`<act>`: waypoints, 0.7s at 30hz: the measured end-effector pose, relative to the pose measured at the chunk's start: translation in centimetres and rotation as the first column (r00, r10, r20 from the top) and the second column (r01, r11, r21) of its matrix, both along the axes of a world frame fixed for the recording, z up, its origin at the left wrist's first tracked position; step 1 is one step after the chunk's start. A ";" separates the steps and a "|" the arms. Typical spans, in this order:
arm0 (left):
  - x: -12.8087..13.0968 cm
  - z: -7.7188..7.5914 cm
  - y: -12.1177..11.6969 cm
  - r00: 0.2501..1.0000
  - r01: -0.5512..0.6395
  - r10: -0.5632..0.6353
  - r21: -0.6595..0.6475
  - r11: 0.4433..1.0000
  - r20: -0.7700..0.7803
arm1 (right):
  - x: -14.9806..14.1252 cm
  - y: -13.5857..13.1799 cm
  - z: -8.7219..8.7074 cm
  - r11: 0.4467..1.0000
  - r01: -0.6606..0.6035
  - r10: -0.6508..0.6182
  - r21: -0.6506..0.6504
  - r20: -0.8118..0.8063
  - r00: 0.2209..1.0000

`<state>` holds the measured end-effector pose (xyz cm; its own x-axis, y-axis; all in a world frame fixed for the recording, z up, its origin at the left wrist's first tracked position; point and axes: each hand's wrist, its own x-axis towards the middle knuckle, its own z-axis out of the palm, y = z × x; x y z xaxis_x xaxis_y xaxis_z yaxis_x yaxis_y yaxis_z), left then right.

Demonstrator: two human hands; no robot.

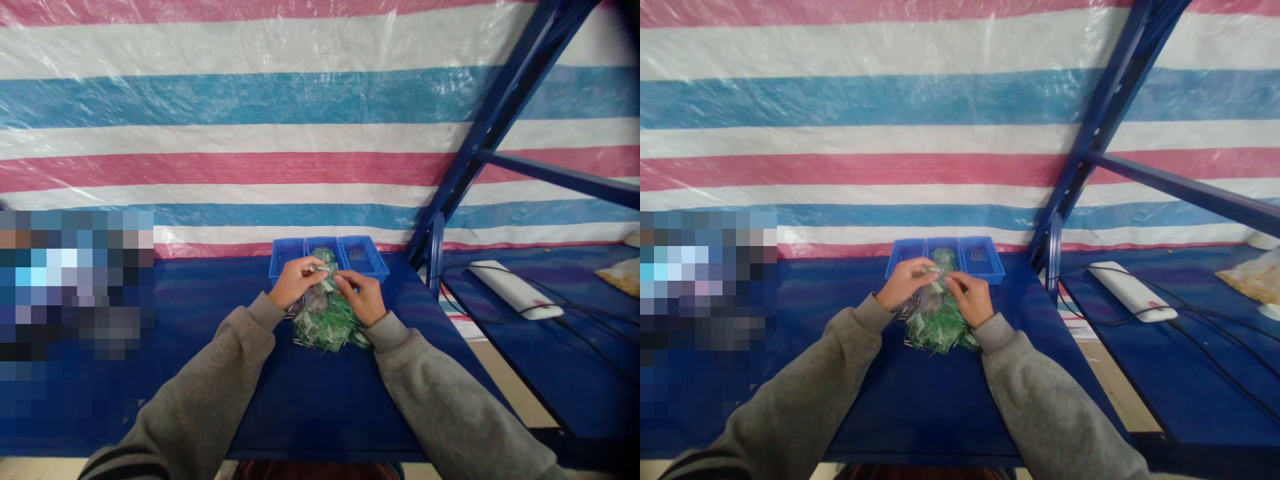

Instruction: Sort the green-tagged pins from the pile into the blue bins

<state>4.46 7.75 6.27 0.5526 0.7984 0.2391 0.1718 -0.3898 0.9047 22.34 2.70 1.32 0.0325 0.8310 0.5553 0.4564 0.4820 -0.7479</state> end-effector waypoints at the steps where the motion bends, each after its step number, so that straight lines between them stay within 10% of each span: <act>1: 0.0 0.0 0.0 1.000 -0.014 0.015 -0.037 0.999 0.020 | 0.0 -0.1 0.0 1.000 -0.024 0.023 -0.011 -0.038 0.999; 7: -0.2 0.0 0.1 0.997 -0.039 0.050 -0.195 0.980 0.053 | -0.2 -0.3 0.6 0.991 -0.082 0.077 0.108 0.054 0.996; 11: -0.4 0.3 0.1 0.959 -0.271 0.272 0.022 0.962 -0.075 | -0.2 -0.4 0.5 0.994 -0.094 0.087 0.062 0.103 0.991; 21: -0.9 0.2 1.0 0.895 -0.429 0.442 0.161 0.889 -0.054 | 0.0 0.5 -0.4 0.952 -0.193 0.093 -0.239 -0.374 0.923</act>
<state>3.56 8.75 6.50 0.1809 0.9250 0.3341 0.4288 -0.3798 0.8197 22.29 3.18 0.96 0.0552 0.9563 0.2872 0.0782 0.2826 -0.9561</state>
